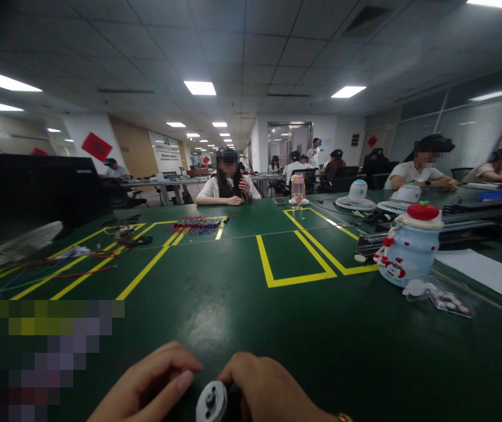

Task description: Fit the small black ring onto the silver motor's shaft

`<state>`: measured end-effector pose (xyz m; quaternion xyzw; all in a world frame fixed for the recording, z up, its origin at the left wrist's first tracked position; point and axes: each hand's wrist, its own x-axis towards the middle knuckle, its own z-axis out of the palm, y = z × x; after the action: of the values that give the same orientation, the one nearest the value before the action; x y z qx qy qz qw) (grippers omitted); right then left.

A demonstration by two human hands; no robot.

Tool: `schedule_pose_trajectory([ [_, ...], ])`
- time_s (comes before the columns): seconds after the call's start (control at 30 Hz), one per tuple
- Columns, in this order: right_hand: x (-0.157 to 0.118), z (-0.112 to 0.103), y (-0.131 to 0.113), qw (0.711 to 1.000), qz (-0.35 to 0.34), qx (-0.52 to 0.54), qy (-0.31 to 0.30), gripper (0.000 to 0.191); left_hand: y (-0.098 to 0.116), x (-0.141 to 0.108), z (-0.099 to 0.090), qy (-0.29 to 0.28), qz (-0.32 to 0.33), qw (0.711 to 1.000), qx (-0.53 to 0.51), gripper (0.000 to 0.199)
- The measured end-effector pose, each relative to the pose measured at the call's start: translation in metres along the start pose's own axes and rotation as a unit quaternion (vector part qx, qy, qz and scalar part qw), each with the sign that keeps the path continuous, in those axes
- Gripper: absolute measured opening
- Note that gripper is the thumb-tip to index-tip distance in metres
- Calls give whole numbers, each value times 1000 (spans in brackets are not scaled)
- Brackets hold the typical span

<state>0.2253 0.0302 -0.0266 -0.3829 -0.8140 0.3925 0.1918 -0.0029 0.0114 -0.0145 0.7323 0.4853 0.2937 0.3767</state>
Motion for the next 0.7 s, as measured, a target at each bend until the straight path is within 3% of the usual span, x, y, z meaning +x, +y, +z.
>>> schedule_pose_trajectory([
  [0.17, -1, 0, 1, 1000, -2, -6, 3, 41, -4, 6, -13, -26, 41, 990, 131, 20],
  [0.3, -5, -1, -4, 1000, 3, 1, 4, 39, -7, 5, -11, -25, 64, 988, 136, 19],
  [0.7, -11, -1, -12, 999, 30, 40, 3, 38, 0, 3, -10, -22, 51, 992, 117, 18],
])
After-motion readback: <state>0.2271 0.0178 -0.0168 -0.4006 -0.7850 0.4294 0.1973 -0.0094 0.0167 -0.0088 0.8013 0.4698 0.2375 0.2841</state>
